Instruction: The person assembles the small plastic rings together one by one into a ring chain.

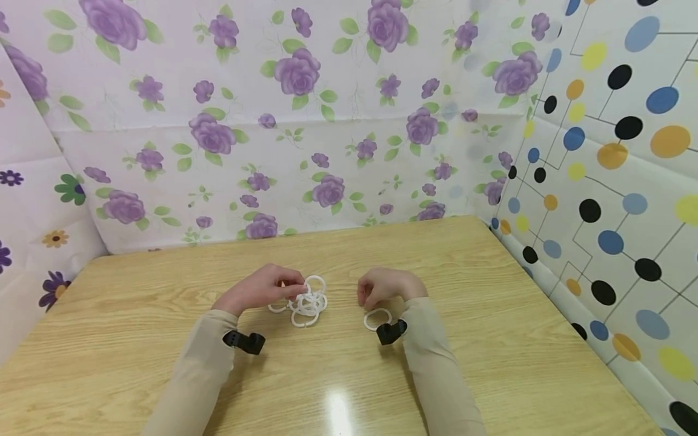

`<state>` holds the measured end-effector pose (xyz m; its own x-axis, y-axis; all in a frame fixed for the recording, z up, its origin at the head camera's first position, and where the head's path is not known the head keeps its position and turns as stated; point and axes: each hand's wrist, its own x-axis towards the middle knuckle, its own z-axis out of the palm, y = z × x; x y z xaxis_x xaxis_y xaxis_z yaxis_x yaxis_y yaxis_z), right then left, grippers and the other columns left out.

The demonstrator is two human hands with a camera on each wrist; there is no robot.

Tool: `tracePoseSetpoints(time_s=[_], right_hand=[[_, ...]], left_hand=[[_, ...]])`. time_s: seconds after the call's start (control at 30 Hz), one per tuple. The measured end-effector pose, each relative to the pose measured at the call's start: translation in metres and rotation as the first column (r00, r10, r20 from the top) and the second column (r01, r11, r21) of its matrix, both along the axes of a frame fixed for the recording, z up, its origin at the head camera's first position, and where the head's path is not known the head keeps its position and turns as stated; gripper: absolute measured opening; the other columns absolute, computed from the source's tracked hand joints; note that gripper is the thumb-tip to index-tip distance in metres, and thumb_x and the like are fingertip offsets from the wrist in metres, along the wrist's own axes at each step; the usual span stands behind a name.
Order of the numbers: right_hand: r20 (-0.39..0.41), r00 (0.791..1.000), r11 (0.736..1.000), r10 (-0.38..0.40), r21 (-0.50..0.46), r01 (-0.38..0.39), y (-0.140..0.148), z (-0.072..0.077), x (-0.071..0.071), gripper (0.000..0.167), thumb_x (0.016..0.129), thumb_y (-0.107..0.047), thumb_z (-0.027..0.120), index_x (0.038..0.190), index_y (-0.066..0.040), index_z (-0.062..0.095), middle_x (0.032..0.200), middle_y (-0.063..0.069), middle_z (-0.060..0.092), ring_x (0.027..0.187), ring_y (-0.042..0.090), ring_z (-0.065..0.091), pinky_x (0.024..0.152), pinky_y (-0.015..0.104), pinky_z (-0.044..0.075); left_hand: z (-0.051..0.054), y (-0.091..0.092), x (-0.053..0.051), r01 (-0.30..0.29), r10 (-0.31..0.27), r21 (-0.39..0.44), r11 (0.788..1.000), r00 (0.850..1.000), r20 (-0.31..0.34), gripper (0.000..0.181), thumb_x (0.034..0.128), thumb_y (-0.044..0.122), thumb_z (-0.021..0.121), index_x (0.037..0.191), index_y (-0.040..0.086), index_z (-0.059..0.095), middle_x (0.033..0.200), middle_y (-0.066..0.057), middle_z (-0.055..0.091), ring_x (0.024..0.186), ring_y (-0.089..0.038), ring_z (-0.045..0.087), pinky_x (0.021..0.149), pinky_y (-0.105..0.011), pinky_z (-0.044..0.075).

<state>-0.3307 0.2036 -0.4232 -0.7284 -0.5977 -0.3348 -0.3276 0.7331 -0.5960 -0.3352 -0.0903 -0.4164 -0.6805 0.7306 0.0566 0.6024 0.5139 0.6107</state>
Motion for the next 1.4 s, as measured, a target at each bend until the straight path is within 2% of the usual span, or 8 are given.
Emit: tracePoseSetpoints(time_s=[0.13, 0.27, 0.53, 0.77, 0.87, 1.0, 1.23, 1.4], right_hand=[[0.097, 0.995, 1.0, 0.001, -0.015, 0.001, 0.003, -0.006, -0.003, 0.015, 0.08, 0.005, 0.066, 0.094, -0.002, 0.065, 0.079, 0.0, 0.058, 0.07, 0.01, 0.049, 0.066, 0.023, 0.041], [0.121, 0.993, 1.0, 0.009, -0.027, -0.006, 0.001, -0.01, -0.004, 0.02, 0.076, 0.011, 0.063, 0.092, -0.002, 0.064, 0.072, -0.002, 0.052, 0.065, 0.011, 0.044, 0.062, 0.023, 0.037], [0.079, 0.996, 0.999, 0.048, -0.011, -0.047, -0.003, -0.012, -0.004, 0.021, 0.073, 0.014, 0.058, 0.083, -0.001, 0.067, 0.065, -0.004, 0.046, 0.061, 0.01, 0.038, 0.06, 0.023, 0.033], [0.065, 0.994, 0.995, 0.087, -0.048, -0.084, -0.003, -0.012, -0.005, 0.014, 0.08, 0.01, 0.06, 0.089, 0.001, 0.064, 0.076, 0.0, 0.052, 0.069, 0.011, 0.043, 0.066, 0.023, 0.036], [0.029, 0.997, 0.996, 0.074, -0.051, -0.072, -0.003, -0.012, -0.005, 0.011, 0.083, 0.008, 0.06, 0.089, -0.001, 0.062, 0.083, 0.001, 0.052, 0.075, 0.011, 0.044, 0.07, 0.023, 0.037], [-0.026, 0.999, 0.998, 0.034, -0.06, -0.036, -0.005, -0.013, -0.005, 0.01, 0.085, 0.006, 0.06, 0.086, -0.004, 0.058, 0.084, 0.0, 0.05, 0.076, 0.011, 0.045, 0.069, 0.022, 0.038], [-0.03, 0.999, 0.998, -0.014, -0.069, 0.012, -0.004, -0.016, -0.006, 0.017, 0.081, 0.008, 0.063, 0.095, -0.002, 0.061, 0.088, 0.006, 0.053, 0.079, 0.015, 0.044, 0.072, 0.026, 0.038], [-0.056, 0.998, 0.999, 0.003, -0.041, -0.006, -0.004, -0.017, -0.009, 0.016, 0.079, 0.011, 0.062, 0.085, -0.004, 0.063, 0.08, 0.002, 0.054, 0.073, 0.013, 0.046, 0.066, 0.024, 0.04]], left_hand=[[0.0, 0.0, 0.0, -0.002, 0.002, -0.009, 1.0, 1.0, 0.012, 0.023, 0.0987, 0.027, 0.057, 0.093, 0.01, 0.071, 0.077, -0.016, 0.067, 0.06, -0.009, 0.048, 0.061, -0.024, 0.039], [0.001, 0.0, 0.001, 0.01, -0.01, -0.011, 1.0, 1.0, 0.013, 0.022, 0.0983, 0.025, 0.058, 0.091, 0.008, 0.07, 0.077, -0.016, 0.066, 0.06, -0.008, 0.047, 0.061, -0.023, 0.039], [-0.001, -0.002, 0.0, 0.046, -0.047, -0.006, 0.999, 0.999, -0.01, 0.023, 0.0982, 0.025, 0.058, 0.089, 0.008, 0.07, 0.074, -0.014, 0.065, 0.06, -0.008, 0.047, 0.061, -0.022, 0.04], [0.0, -0.003, 0.002, 0.013, -0.013, -0.018, 1.0, 1.0, 0.019, 0.021, 0.0986, 0.024, 0.057, 0.092, 0.009, 0.071, 0.078, -0.015, 0.067, 0.062, -0.009, 0.049, 0.062, -0.024, 0.04], [0.001, -0.003, 0.002, 0.008, -0.007, -0.019, 1.0, 1.0, 0.02, 0.02, 0.0989, 0.023, 0.057, 0.092, 0.009, 0.071, 0.079, -0.015, 0.067, 0.063, -0.01, 0.05, 0.062, -0.024, 0.041], [0.001, -0.003, 0.001, -0.001, 0.001, -0.02, 1.0, 1.0, 0.03, 0.022, 0.0991, 0.025, 0.056, 0.092, 0.01, 0.071, 0.079, -0.014, 0.068, 0.063, -0.01, 0.051, 0.063, -0.025, 0.042], [0.001, -0.003, 0.001, 0.0, 0.001, -0.015, 1.0, 0.999, 0.036, 0.024, 0.099, 0.027, 0.056, 0.092, 0.009, 0.071, 0.08, -0.014, 0.068, 0.064, -0.01, 0.052, 0.063, -0.024, 0.042], [0.001, -0.003, -0.001, 0.003, -0.003, -0.02, 1.0, 1.0, 0.027, 0.024, 0.099, 0.027, 0.056, 0.092, 0.01, 0.071, 0.079, -0.014, 0.068, 0.063, -0.01, 0.051, 0.062, -0.024, 0.041]])
